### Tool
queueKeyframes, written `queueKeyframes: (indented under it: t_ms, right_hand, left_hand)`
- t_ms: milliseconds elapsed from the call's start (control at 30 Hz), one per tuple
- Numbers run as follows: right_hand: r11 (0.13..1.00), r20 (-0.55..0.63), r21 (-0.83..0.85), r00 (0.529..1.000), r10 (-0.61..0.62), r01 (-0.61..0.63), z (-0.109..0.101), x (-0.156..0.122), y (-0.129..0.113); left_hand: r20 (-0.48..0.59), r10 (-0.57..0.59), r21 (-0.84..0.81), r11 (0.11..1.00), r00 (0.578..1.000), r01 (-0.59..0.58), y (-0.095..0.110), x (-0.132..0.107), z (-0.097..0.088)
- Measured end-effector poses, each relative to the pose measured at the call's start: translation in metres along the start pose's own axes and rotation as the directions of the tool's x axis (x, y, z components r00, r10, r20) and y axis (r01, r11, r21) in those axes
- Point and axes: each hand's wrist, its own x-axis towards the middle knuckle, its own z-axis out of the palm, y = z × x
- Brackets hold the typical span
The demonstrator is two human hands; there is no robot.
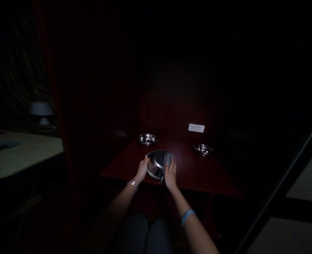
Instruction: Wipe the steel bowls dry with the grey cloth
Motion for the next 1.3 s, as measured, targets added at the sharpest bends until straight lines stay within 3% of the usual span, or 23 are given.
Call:
queueKeyframes:
  t_ms: [467,1067,1300]
  right_hand:
    - [0.977,0.063,-0.204,0.997,-0.046,0.057,-0.002,-0.025,-0.012]
    - [0.827,0.016,-0.49,0.952,-0.307,0.275,0.007,-0.048,-0.018]
    - [0.773,0.089,-0.51,0.916,-0.39,0.378,0.006,-0.051,-0.03]
  left_hand:
    - [0.022,0.014,-0.101,0.995,1.0,-0.011,0.004,-0.003,0.002]
    - [0.042,0.017,-0.016,1.0,0.999,-0.016,-0.003,0.003,0.0]
    - [0.05,0.063,-0.03,0.998,0.997,-0.062,0.002,0.0,0.001]
